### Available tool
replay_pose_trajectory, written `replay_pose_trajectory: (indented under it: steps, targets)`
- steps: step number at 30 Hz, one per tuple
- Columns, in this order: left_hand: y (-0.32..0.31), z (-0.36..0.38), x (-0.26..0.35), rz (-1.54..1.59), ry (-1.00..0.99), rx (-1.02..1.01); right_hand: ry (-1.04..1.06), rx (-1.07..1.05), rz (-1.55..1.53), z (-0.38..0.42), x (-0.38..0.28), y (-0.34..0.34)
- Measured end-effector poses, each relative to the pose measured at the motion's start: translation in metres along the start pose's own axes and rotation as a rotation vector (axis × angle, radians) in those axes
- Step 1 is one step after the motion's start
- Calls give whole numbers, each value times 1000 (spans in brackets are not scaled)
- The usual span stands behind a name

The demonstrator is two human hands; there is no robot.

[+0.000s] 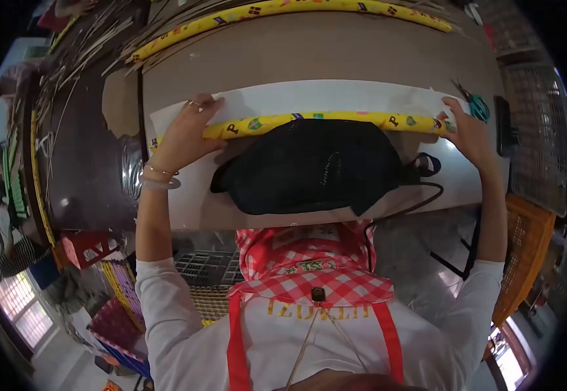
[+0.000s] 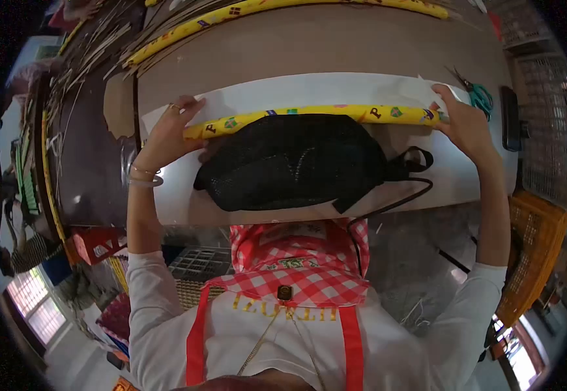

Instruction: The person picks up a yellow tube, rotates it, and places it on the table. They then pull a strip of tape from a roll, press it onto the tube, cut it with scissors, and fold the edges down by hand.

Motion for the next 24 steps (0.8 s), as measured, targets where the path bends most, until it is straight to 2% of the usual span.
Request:
replay_pose_trajectory:
  steps: [4,6,9,10,12,13,14,16,18,20,24]
  targets:
    - [-2,1,-2,-56,-17,15,-15,-59,-33,-1,-3,1]
    - [-2,2,-5,-40,4,24,92,-12,-90,-1,-20,15]
    - [-6,3,-6,-27,-22,12,59,-30,-459,-9,-38,39]
    - [-6,3,-8,-28,-13,18,70,-31,-457,-14,-44,42]
    - [-4,1,-8,30,-32,39,181,-89,-876,-25,-63,49]
    - [-3,0,-7,31,-32,43,157,-188,-959,-29,-78,50]
    - [-2,-2,-12,111,32,55,157,-189,-952,-37,-89,50]
    - [1,-5,-17,194,95,73,252,-271,-1216,-52,-119,50]
    - [11,-6,-16,194,46,171,198,-315,-1167,-69,-140,46]
    - [16,-6,-16,169,25,212,383,-470,-1226,-76,-174,42]
    - [26,-8,-15,230,43,286,377,-595,-1197,-86,-207,31]
Point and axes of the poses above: each hand's wrist, its own z-axis away from the middle knuckle, its own y-axis out of the back of the hand, x = y × z, the point moved 8 cm from there along -z, towards the middle knuckle, and after that the axes turned 1 degree about x, right-handed, at the moved point
